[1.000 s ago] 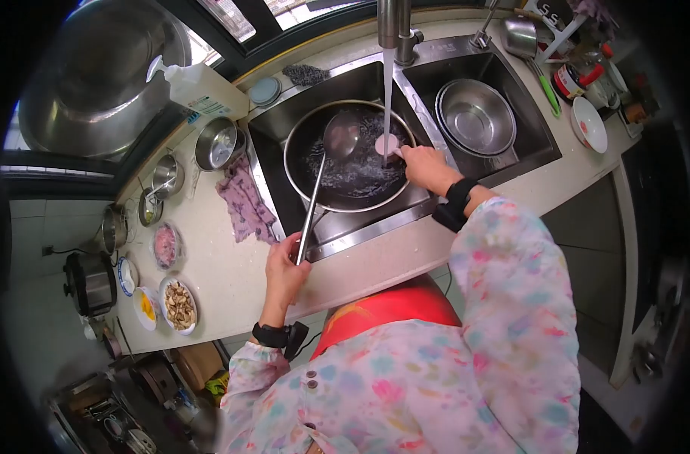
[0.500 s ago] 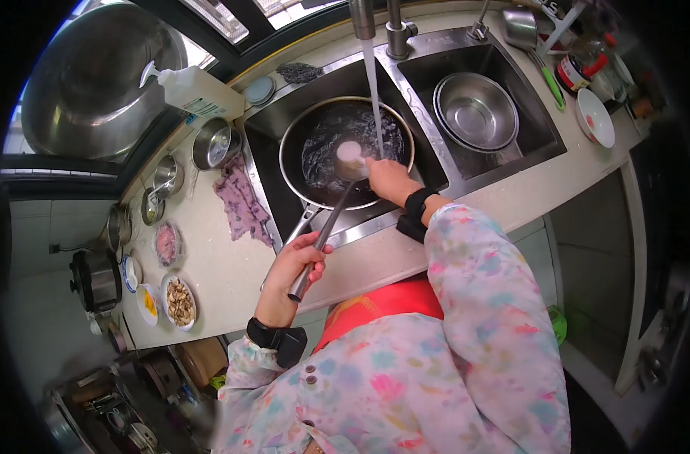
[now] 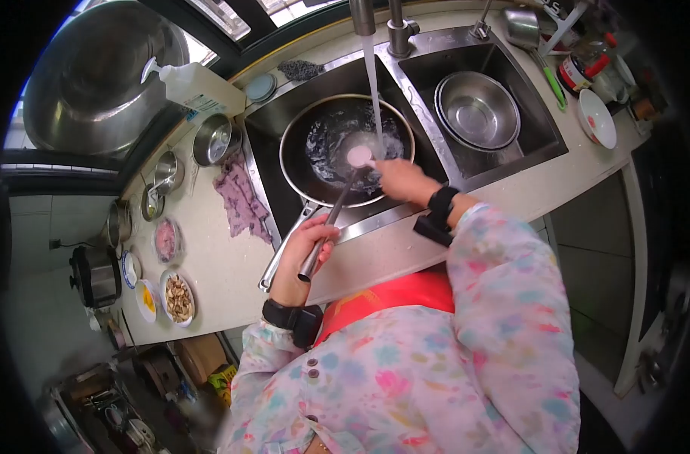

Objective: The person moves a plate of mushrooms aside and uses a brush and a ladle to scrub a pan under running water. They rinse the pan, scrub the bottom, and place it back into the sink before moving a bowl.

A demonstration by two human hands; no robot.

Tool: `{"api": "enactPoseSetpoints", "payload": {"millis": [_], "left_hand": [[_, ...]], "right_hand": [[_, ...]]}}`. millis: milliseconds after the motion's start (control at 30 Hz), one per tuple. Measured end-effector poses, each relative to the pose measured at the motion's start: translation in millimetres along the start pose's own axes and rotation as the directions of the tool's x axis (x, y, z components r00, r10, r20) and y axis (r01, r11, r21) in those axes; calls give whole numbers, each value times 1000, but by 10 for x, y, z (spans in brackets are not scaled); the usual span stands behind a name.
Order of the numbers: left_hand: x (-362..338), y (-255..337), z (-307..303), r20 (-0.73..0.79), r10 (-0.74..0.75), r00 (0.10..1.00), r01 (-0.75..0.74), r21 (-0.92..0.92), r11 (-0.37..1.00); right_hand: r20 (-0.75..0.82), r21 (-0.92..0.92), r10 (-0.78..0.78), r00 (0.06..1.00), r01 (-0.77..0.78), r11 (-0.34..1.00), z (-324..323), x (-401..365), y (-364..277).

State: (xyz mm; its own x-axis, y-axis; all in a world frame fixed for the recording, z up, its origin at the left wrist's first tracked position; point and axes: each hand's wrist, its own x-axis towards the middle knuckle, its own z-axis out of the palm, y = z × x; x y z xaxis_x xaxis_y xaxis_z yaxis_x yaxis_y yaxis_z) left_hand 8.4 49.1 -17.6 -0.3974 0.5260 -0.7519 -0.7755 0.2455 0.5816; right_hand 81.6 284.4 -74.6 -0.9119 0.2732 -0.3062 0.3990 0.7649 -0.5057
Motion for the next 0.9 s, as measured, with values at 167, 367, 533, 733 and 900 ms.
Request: {"api": "enactPoseSetpoints", "payload": {"millis": [167,367,533,733,900], "left_hand": [[-40,11,-96,-11,110,994,-102,286,953],[-144,-154,-350,144,702,697,-298,949,101],[-327,-79,-336,53,691,721,-217,964,153],[-443,-115,-409,29,676,737,-182,971,157],[-401,-142,-417,42,697,715,-208,966,155]], "right_hand": [[-24,-364,-3,1000,-6,931,-339,-14,284],[187,-349,28,982,40,936,-234,-275,-154],[206,94,-85,975,67,993,-95,-214,-177],[138,-407,-16,990,72,911,-455,-160,276],[257,-123,-83,963,118,985,-174,-254,-325]]}}
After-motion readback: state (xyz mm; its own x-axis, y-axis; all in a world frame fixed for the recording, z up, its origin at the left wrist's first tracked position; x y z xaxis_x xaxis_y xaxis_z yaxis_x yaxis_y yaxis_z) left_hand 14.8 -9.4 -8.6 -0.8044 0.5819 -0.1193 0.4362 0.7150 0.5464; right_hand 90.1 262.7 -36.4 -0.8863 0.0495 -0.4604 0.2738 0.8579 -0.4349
